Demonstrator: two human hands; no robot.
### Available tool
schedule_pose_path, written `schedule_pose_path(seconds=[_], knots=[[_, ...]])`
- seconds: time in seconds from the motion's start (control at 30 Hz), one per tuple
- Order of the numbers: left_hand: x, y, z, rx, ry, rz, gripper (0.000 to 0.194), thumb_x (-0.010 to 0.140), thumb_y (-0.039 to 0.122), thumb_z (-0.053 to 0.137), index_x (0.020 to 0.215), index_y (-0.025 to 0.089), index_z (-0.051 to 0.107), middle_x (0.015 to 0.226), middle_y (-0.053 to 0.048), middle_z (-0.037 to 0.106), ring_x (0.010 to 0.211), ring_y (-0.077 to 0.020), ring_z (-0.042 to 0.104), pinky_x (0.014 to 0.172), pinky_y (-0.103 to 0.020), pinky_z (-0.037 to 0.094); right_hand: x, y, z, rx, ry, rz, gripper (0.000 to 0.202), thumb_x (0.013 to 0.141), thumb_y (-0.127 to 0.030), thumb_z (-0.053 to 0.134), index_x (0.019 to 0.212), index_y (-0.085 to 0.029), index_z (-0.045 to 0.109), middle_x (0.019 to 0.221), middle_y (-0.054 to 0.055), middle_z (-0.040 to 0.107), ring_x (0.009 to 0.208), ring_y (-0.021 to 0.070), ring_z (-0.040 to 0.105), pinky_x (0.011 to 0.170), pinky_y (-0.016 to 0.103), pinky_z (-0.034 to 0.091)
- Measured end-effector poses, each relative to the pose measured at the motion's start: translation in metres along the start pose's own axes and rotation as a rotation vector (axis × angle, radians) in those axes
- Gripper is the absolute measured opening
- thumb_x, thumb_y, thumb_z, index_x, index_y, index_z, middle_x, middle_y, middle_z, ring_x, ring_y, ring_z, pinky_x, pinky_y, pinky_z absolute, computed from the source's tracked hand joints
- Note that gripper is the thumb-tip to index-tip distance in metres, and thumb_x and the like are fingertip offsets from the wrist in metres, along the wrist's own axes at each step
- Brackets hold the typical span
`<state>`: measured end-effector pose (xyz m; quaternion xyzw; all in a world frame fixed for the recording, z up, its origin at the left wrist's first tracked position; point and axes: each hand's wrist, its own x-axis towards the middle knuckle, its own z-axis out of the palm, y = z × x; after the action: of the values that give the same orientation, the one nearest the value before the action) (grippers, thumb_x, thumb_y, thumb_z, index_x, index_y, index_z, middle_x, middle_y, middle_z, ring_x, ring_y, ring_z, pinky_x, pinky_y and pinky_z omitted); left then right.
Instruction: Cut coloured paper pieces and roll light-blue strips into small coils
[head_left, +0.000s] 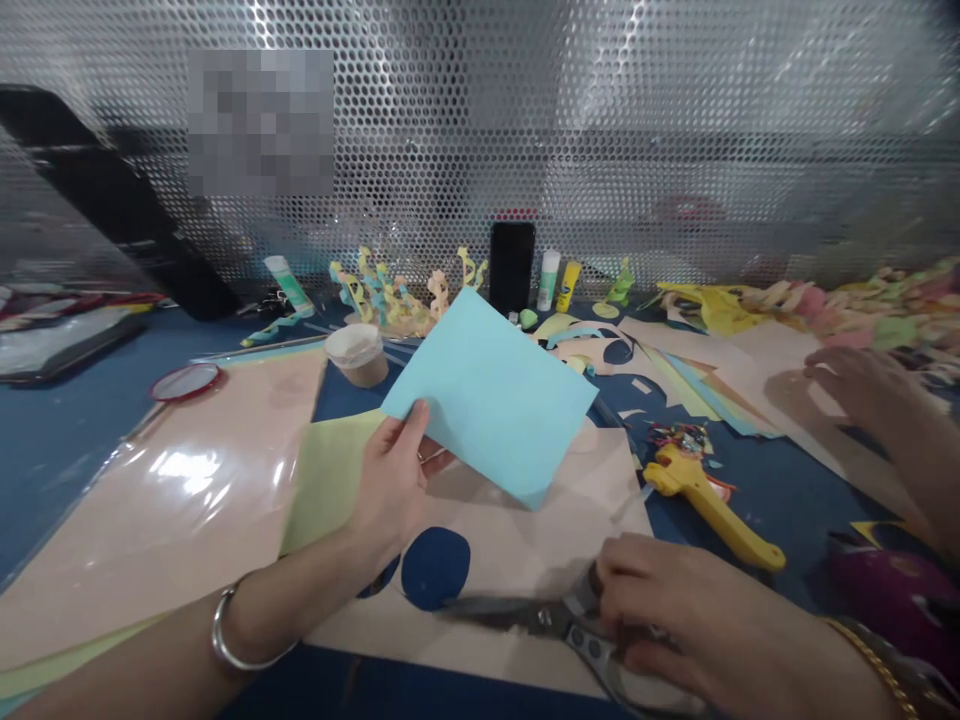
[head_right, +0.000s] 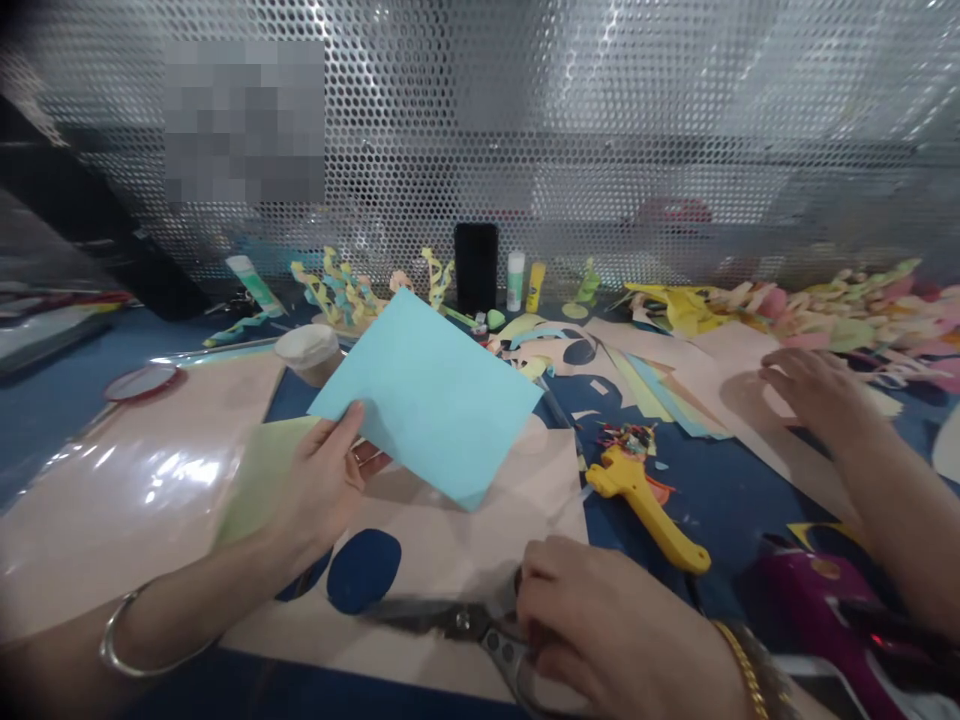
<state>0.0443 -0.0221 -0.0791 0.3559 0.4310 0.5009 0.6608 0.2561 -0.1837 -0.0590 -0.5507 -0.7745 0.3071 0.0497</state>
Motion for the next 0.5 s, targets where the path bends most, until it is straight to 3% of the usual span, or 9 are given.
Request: schedule_pose_path(seconds=[0.07,0.13,0.27,0.33,0.5], knots=[[-0.003,0.003,0.002,-0.024,0.02,-0.024,0.018,0.074,0.036,0.074,0.086,0.025,0.066,0.1,-0.001,0.071,0.081,-0.0182,0.067,0.065,-0.028,0.055,-0.001,-0.005,-0.001,0.036,-0.036,-0.069,0.02,0.073,-0.016,0.074,0.08,-0.027,0.058,0.086,-0.007,0.061,0.078,0.0133,0.06,0.065,0.023,0.047],[-0.008,0.004,0.004,-0.052,0.024,-0.083,0.015,0.076,0.035,0.073,0.085,0.026,0.066,0.101,0.0,0.071,0.082,-0.0176,0.067,0.065,-0.026,0.055,0.001,-0.009,-0.001,0.079,0.021,-0.102,0.023,0.071,-0.019,0.077,0.082,-0.027,0.058,0.084,-0.008,0.062,0.074,0.0117,0.06,0.062,0.02,0.046],[-0.025,0.002,0.01,-0.089,0.007,-0.217,0.014,0.083,0.035,0.065,0.093,0.026,0.067,0.107,-0.001,0.07,0.087,-0.0157,0.067,0.067,-0.024,0.056,0.01,-0.01,0.004,-0.138,0.523,-0.048,0.017,0.085,-0.033,0.063,0.097,-0.023,0.055,0.097,0.004,0.06,0.088,0.0203,0.059,0.071,0.031,0.049],[-0.035,0.0,0.013,-0.101,-0.011,-0.267,0.016,0.084,0.035,0.063,0.097,0.027,0.066,0.111,-0.001,0.069,0.092,-0.0176,0.067,0.069,-0.027,0.057,0.015,-0.006,0.008,-0.351,0.67,-0.072,0.025,0.088,-0.036,0.058,0.107,-0.02,0.053,0.102,0.01,0.059,0.096,0.0264,0.057,0.075,0.038,0.048],[-0.057,-0.003,0.014,-0.109,-0.114,-0.374,0.018,0.082,0.035,0.064,0.099,0.029,0.066,0.119,-0.001,0.066,0.109,-0.0233,0.063,0.081,-0.034,0.058,0.019,0.005,0.013,-0.548,0.581,-0.082,0.016,0.089,-0.012,0.048,0.099,-0.018,0.059,0.098,0.008,0.062,0.087,0.0259,0.057,0.074,0.042,0.045]])
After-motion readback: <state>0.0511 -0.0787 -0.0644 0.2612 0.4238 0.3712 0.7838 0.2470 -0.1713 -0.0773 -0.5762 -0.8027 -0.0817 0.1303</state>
